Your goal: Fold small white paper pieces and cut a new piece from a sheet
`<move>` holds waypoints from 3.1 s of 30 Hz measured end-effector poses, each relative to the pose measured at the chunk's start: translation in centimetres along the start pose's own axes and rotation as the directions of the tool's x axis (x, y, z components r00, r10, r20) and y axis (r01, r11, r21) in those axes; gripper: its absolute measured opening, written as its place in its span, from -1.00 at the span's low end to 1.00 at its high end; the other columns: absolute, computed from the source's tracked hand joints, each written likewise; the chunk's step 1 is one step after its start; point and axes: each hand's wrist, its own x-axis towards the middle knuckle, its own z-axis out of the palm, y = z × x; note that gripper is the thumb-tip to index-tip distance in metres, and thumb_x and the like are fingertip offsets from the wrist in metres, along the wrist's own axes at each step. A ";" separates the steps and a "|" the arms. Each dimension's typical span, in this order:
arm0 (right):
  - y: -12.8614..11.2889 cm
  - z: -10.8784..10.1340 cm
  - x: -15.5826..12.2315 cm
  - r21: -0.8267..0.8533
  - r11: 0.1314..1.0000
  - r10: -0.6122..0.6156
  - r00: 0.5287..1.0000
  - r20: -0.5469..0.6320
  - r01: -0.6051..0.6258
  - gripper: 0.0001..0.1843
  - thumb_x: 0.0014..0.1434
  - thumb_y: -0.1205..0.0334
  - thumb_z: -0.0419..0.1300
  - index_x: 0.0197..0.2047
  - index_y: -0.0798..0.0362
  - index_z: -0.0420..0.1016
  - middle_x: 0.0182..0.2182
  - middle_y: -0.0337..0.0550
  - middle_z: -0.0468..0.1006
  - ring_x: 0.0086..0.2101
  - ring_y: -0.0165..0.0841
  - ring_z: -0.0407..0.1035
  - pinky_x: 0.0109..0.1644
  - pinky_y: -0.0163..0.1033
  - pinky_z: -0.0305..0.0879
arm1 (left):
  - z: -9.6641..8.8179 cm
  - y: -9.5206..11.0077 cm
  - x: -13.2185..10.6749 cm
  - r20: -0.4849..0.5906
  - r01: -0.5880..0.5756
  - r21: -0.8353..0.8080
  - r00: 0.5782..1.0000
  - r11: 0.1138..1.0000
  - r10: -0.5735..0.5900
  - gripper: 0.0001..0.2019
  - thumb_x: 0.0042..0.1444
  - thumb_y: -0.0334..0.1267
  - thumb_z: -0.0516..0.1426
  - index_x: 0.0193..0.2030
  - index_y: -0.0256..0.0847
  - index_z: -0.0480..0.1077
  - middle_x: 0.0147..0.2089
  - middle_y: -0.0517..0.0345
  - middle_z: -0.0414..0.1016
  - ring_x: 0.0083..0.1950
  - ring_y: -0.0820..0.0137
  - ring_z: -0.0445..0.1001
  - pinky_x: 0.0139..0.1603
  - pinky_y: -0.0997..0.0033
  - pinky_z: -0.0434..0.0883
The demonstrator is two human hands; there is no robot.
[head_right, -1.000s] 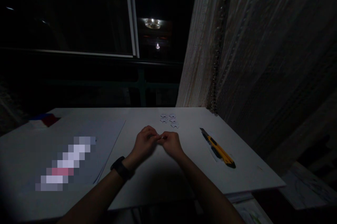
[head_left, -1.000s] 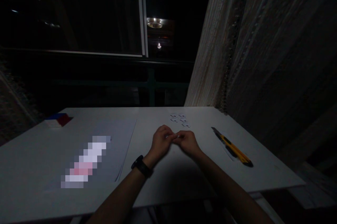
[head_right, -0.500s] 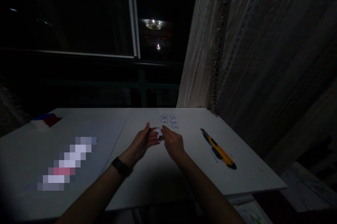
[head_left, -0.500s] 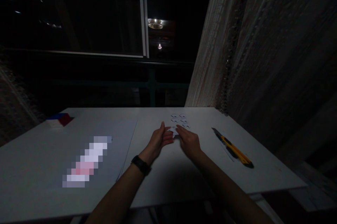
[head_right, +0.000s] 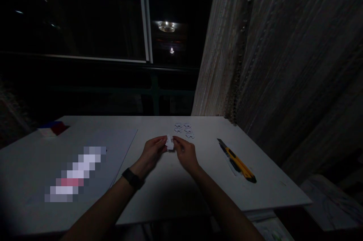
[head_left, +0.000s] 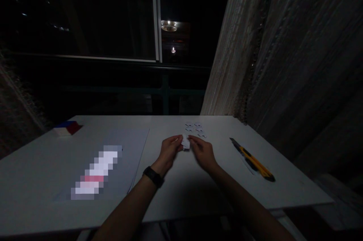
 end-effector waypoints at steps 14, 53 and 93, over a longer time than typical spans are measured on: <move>1.9 1.3 0.6 0.568 0.685 0.470 0.873 0.132 -0.455 -0.58 -0.38 0.07 0.40 -0.48 0.15 0.41 -0.58 -0.19 0.50 -0.52 -0.37 0.39 -0.39 -0.27 0.31 | 0.7 0.0 -0.1 0.011 -0.145 0.156 0.989 0.977 0.145 -0.60 -0.19 -0.12 0.27 -0.22 -0.35 0.47 -0.32 -0.01 0.54 -0.31 0.38 0.45 -0.24 0.40 0.36; 1.4 0.9 1.2 0.506 0.734 0.479 0.874 0.087 -0.452 -0.58 -0.48 0.06 0.42 -0.63 0.13 0.35 -0.74 -0.26 0.40 -0.69 -0.41 0.30 -0.62 -0.30 0.28 | 0.5 -0.1 -0.4 0.032 -0.013 0.102 0.999 0.995 0.009 -0.71 -0.33 -0.22 0.34 -0.47 -0.41 0.47 -0.48 0.05 0.48 -0.45 0.44 0.42 -0.38 0.43 0.41; 1.6 0.9 1.1 0.404 0.893 0.160 0.979 0.129 -0.200 -0.74 -0.10 0.05 0.25 -0.40 0.06 0.46 -0.23 -0.07 0.49 -0.23 -0.27 0.36 -0.15 -0.16 0.28 | 0.6 0.0 -0.5 0.050 0.036 -0.065 0.998 0.997 -0.033 -0.75 -0.21 -0.33 0.30 -0.33 -0.36 0.47 -0.33 0.00 0.50 -0.32 0.41 0.46 -0.27 0.38 0.45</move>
